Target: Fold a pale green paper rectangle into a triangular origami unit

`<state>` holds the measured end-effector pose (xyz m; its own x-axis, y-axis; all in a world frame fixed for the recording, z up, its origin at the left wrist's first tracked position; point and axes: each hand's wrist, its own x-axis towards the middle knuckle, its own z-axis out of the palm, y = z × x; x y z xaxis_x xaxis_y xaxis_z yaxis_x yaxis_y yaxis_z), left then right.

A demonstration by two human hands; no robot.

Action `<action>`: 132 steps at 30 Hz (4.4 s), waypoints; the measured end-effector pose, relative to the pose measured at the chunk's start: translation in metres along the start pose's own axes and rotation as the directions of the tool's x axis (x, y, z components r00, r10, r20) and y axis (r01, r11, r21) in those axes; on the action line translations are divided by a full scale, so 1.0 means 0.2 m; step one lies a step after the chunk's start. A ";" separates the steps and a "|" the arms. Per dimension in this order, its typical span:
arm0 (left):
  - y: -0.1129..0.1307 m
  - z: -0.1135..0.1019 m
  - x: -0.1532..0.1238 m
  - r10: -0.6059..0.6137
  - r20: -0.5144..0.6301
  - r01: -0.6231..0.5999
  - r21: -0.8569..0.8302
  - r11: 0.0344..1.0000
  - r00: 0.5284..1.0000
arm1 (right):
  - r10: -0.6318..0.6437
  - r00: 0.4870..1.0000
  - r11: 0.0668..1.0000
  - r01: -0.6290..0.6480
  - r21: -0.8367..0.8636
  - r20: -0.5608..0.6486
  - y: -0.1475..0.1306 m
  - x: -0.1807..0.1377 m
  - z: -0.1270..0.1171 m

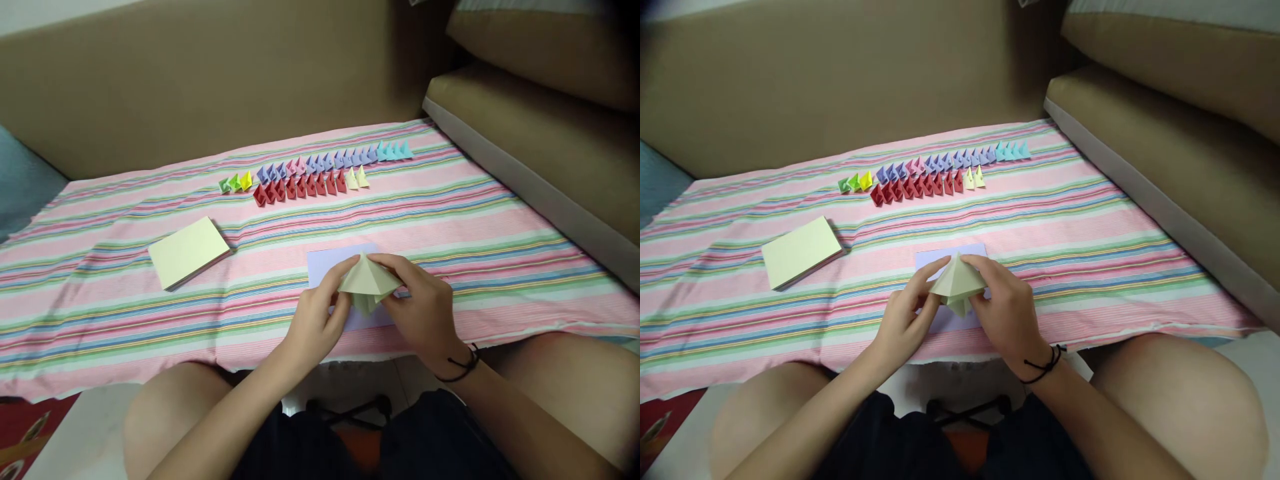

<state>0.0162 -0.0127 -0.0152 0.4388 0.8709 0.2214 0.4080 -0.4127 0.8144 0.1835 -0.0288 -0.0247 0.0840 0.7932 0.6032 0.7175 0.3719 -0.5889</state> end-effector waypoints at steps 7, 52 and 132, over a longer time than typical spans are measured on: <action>0.00 0.02 0.01 -0.109 0.030 0.113 -0.250 0.962 0.994 | -0.038 0.999 0.999 0.038 -0.013 0.019 0.01 -0.02 -0.01; -0.14 0.01 0.04 0.145 0.228 -0.244 0.506 0.827 0.963 | -0.138 0.906 0.986 0.164 -0.031 0.400 0.14 -0.03 0.05; -0.12 -0.09 0.10 0.139 0.292 -0.186 0.139 0.973 0.946 | -0.027 0.749 0.999 0.049 -0.015 0.662 0.21 0.07 -0.08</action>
<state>0.0005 0.0204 -0.0197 0.7060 0.6885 0.1662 0.4268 -0.6008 0.6760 0.2259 -0.0093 -0.0323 -0.4146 0.9032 0.1114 0.7308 0.4034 -0.5506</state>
